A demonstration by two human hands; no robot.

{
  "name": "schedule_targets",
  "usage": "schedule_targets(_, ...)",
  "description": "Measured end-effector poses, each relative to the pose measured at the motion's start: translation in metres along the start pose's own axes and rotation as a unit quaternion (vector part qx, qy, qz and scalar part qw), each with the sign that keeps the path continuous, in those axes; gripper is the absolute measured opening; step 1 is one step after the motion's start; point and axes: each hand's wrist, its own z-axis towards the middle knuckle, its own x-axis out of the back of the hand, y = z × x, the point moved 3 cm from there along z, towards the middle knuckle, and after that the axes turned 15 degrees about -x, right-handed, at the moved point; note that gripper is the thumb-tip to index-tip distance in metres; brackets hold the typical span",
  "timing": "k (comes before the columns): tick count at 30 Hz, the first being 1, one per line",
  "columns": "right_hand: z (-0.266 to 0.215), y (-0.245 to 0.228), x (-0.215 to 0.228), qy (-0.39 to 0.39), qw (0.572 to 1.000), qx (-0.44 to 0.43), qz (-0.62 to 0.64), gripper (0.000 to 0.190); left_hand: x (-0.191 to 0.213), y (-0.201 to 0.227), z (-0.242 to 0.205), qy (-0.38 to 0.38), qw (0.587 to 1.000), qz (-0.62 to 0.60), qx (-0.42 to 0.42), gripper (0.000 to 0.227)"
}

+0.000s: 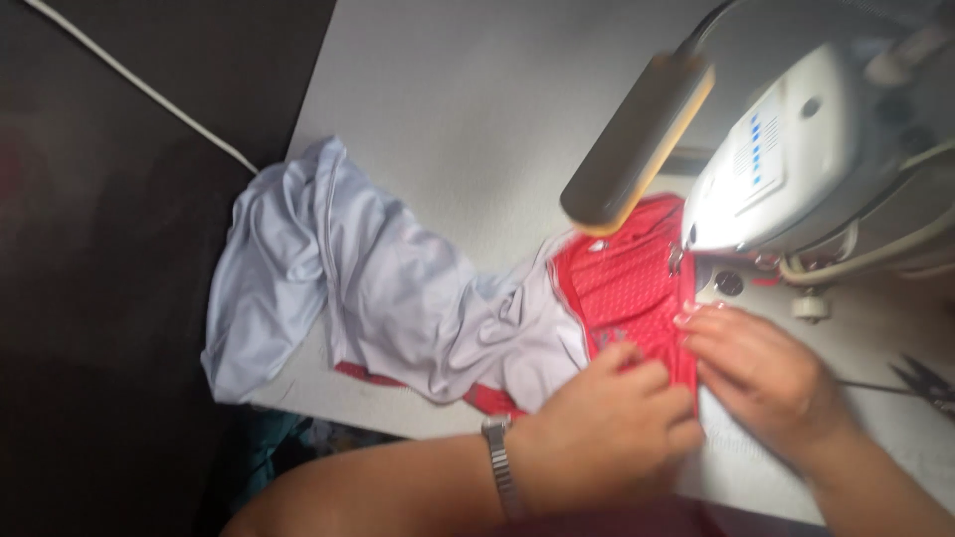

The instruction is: Trimming excess threads from a red and white garment using thread snips and inspecting the finished piece at a sewing station.

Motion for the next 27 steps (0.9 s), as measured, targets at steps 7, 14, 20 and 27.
schedule_targets(7,-0.022,0.001,0.013,-0.004,0.999,0.040,-0.008,0.029,-0.024,-0.023,-0.004,0.149,0.975,-0.162,-0.027,0.034)
schedule_targets(14,-0.013,-0.011,0.021,0.015,0.997,0.028,0.065,0.015,-0.025,-0.062,-0.008,-0.083,0.995,0.023,0.045,0.043)
schedule_targets(20,-0.016,0.003,0.008,-0.037,0.995,0.041,0.080,0.013,-0.039,-0.059,-0.018,-0.047,0.998,0.009,-0.037,0.028)
schedule_targets(27,-0.009,-0.004,0.008,-0.049,0.996,0.033,0.067,0.011,-0.028,-0.050,-0.020,-0.004,0.997,-0.003,-0.072,0.058)
